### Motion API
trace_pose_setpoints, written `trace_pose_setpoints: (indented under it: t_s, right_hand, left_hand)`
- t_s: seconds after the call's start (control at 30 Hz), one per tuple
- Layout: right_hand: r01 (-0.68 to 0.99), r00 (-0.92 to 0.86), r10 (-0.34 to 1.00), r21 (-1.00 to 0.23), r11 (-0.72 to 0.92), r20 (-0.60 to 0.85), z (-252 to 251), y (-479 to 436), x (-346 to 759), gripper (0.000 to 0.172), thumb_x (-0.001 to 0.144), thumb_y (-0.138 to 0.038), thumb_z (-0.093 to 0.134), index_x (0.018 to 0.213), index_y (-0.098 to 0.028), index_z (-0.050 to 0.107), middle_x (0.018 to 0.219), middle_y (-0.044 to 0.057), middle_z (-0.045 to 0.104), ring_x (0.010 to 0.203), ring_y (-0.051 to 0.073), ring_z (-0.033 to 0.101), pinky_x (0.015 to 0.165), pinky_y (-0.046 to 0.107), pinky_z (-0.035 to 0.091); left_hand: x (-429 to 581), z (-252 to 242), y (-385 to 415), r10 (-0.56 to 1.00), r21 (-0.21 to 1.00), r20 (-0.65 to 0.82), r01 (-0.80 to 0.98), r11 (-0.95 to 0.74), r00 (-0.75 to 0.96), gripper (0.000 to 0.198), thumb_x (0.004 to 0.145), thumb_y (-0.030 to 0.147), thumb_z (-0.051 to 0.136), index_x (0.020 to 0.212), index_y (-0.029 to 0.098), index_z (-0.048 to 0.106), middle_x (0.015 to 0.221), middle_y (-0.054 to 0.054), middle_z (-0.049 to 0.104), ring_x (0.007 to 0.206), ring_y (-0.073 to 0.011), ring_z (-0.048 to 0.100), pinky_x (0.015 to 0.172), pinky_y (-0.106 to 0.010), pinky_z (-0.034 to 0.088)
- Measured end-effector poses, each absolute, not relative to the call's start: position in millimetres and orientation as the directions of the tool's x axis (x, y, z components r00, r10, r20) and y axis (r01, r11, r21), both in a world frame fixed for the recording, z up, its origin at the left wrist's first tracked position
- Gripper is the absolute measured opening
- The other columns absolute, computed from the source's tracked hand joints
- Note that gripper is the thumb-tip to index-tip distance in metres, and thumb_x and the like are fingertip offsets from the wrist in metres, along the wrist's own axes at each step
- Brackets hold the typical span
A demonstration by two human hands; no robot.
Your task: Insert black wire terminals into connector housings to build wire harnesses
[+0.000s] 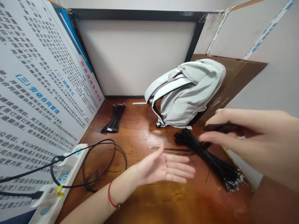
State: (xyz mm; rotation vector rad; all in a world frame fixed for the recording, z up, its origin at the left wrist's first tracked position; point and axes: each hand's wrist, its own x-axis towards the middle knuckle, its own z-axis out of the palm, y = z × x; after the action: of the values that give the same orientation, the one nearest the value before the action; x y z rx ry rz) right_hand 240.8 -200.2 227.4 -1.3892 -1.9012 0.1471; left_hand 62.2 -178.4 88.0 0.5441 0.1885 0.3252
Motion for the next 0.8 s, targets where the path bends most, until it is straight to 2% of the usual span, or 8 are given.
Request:
trace_pose_setpoints:
  t_s: [0.03,0.07,0.17,0.27,0.37,0.6,0.7,0.8]
  right_hand:
    - [0.767,-0.26,0.778,-0.367,0.526,0.571,221,-203,228,0.025,0.078,-0.047,0.061,0.065,-0.026,0.064,0.052,-0.002,0.053,0.041,0.009,0.038,0.041,0.026,0.029]
    - [0.728,-0.392,0.689,-0.252,0.638,0.61,213,-204,217,0.02,0.085,-0.036,0.055,0.071,-0.025,0.064,0.056,-0.001,0.054,0.047,0.01,0.043,0.045,0.026,0.032]
    - [0.543,-0.649,0.47,-0.068,0.837,0.599,178,-205,191,0.028,0.091,-0.021,0.042,0.071,-0.023,0.061,0.057,0.0,0.05,0.055,0.013,0.046,0.055,0.028,0.036]
    - [0.512,-0.723,0.394,0.059,0.857,0.567,139,-202,180,0.028,0.091,-0.014,0.04,0.072,-0.017,0.061,0.058,0.001,0.049,0.057,0.013,0.043,0.053,0.028,0.033]
    - [0.578,-0.667,0.409,0.086,0.812,0.623,107,-199,179,0.026,0.09,-0.011,0.041,0.075,-0.015,0.061,0.057,0.0,0.046,0.055,0.013,0.038,0.051,0.027,0.03]
    - [0.626,-0.571,0.516,-0.068,0.777,0.639,63,-195,185,0.022,0.089,-0.01,0.041,0.076,-0.015,0.059,0.059,0.0,0.043,0.057,0.014,0.039,0.052,0.025,0.034]
    - [0.594,-0.54,0.598,-0.235,0.769,0.593,49,-195,188,0.018,0.088,-0.011,0.042,0.08,-0.016,0.058,0.063,0.0,0.046,0.06,0.014,0.044,0.055,0.024,0.038]
    - [0.546,-0.466,0.733,-0.491,0.679,0.495,39,-197,190,0.014,0.084,-0.012,0.046,0.088,-0.018,0.057,0.066,0.0,0.048,0.06,0.012,0.047,0.056,0.023,0.04]
  left_hand:
    - [62,98,-175,0.421,0.509,-0.107,-0.314,0.802,0.901,0.068,0.081,0.064,0.037,0.11,0.007,0.059,0.112,-0.019,0.062,0.105,-0.026,0.059,0.095,-0.041,0.041]
    - [60,107,-171,0.49,0.498,-0.144,-0.365,0.787,0.86,0.06,0.083,0.059,0.04,0.105,0.007,0.06,0.109,-0.018,0.064,0.102,-0.0247,0.061,0.094,-0.041,0.042]
    - [51,123,-156,0.642,0.529,-0.271,-0.446,0.722,0.717,0.027,0.088,0.031,0.047,0.099,0.011,0.06,0.104,-0.012,0.066,0.097,-0.0195,0.063,0.094,-0.036,0.043]
    - [38,121,-141,0.788,0.609,-0.267,-0.536,0.584,0.555,0.026,0.081,0.006,0.051,0.106,0.009,0.058,0.103,-0.012,0.066,0.096,-0.0183,0.064,0.096,-0.034,0.043]
    - [27,111,-131,0.834,0.694,-0.24,-0.513,0.505,0.496,0.026,0.08,0.006,0.055,0.105,0.008,0.059,0.099,-0.014,0.068,0.092,-0.0198,0.065,0.094,-0.037,0.045]
    - [21,86,-117,0.88,0.774,-0.309,-0.443,0.453,0.361,0.016,0.08,0.008,0.055,0.094,0.007,0.061,0.082,-0.013,0.07,0.079,-0.0196,0.068,0.09,-0.039,0.048]
    - [21,77,-110,0.888,0.794,-0.324,-0.416,0.443,0.327,0.01,0.08,0.01,0.056,0.089,0.008,0.06,0.078,-0.013,0.07,0.073,-0.0185,0.068,0.086,-0.04,0.05]
    - [22,68,-104,0.905,0.815,-0.331,-0.403,0.416,0.266,0.004,0.081,0.012,0.057,0.084,0.01,0.058,0.074,-0.011,0.069,0.07,-0.018,0.068,0.082,-0.039,0.051]
